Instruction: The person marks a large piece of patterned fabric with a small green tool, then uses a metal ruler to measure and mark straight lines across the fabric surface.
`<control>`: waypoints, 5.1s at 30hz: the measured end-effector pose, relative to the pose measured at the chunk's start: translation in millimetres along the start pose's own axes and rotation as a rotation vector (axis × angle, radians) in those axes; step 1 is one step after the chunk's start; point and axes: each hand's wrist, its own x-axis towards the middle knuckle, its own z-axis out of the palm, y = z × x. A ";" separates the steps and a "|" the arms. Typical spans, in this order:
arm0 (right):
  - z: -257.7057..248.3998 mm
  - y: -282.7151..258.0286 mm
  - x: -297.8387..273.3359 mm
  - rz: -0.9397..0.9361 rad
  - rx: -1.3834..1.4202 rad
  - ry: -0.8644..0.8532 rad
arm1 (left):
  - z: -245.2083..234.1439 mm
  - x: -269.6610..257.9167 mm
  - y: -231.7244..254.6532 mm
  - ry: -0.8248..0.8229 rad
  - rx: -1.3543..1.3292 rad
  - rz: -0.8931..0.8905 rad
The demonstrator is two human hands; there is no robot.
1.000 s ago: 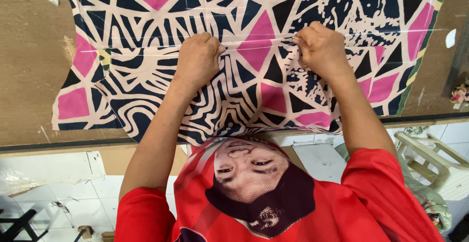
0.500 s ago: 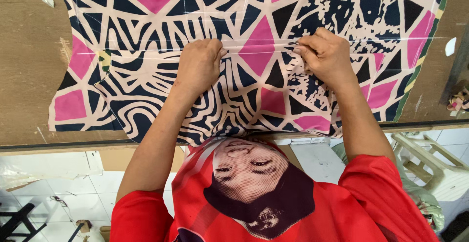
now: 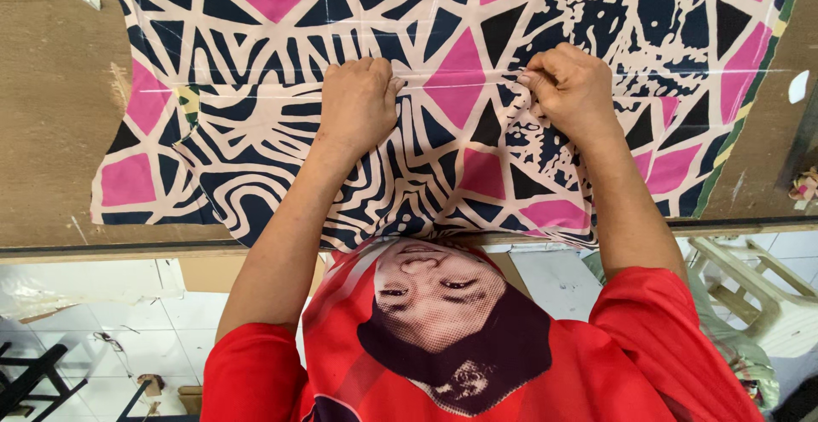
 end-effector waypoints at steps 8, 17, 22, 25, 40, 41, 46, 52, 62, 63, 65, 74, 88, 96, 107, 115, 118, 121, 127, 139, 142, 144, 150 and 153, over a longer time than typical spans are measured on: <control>-3.2 -0.3 2.7 0.099 0.138 -0.035 | -1.5 4.9 2.3 -0.035 -0.002 -0.059; -3.1 0.4 5.9 0.137 0.143 -0.049 | -3.8 7.8 5.1 -0.068 0.000 -0.092; -3.9 -0.6 6.8 0.154 0.064 -0.078 | -3.8 8.6 5.9 -0.051 -0.017 -0.085; -4.8 -0.6 8.6 0.116 0.055 -0.069 | -3.3 8.8 6.9 -0.041 -0.012 -0.099; -6.5 2.5 9.5 0.227 0.089 -0.082 | 3.6 9.1 2.6 -0.069 -0.013 -0.109; -6.4 2.5 9.7 0.225 0.065 -0.085 | 3.5 8.9 2.1 -0.101 -0.013 -0.125; -6.3 1.5 10.7 0.252 0.080 -0.079 | 4.0 8.4 1.2 -0.070 -0.018 -0.107; -5.7 -0.1 8.5 0.242 0.087 -0.076 | 4.9 6.8 -0.1 -0.038 -0.070 -0.115; -5.8 0.7 8.8 0.182 0.042 -0.068 | 7.8 7.3 -1.1 0.017 -0.058 -0.098; -5.6 0.3 8.9 0.212 0.057 -0.078 | 7.8 7.3 -0.9 0.012 -0.061 -0.102; -5.6 -0.7 8.9 0.269 0.087 -0.099 | 6.8 7.2 -0.2 0.004 -0.066 -0.111; -1.8 2.1 8.8 0.211 0.003 -0.051 | 1.3 8.7 3.5 -0.026 -0.072 -0.131; -0.8 6.7 6.9 0.169 0.044 -0.038 | -1.8 5.0 2.6 -0.001 -0.129 -0.095; 0.0 8.3 3.9 0.151 0.106 -0.037 | 1.5 -7.6 7.9 0.155 -0.080 0.043; 2.1 12.8 3.6 0.172 0.048 -0.042 | 15.9 -0.5 7.4 0.030 0.042 -0.020; -0.5 8.7 4.8 0.220 0.103 -0.052 | 17.6 -4.7 5.3 0.138 0.028 0.083; -0.5 10.2 5.0 0.142 0.017 -0.015 | 18.4 -6.4 4.4 0.178 0.047 0.131; -1.4 11.3 4.7 0.142 0.034 -0.016 | 18.9 -7.3 3.8 0.202 0.051 0.158; -3.6 5.4 7.6 0.258 0.085 -0.049 | 20.7 -9.2 1.9 0.208 0.049 0.165; -6.9 0.7 7.3 0.286 0.127 -0.054 | 14.6 -10.0 5.6 0.153 0.091 0.168; -4.3 2.9 7.7 0.233 0.064 -0.040 | 9.6 -12.8 7.7 0.130 0.139 0.226; -3.4 4.2 8.0 0.211 0.046 -0.036 | 7.5 -13.6 8.0 0.131 0.201 0.275; -3.1 7.5 6.6 0.206 0.048 -0.019 | 11.4 -12.7 7.8 0.081 0.330 0.291; -1.9 5.8 7.8 0.258 0.046 -0.039 | 13.2 -14.0 6.3 0.081 0.341 0.291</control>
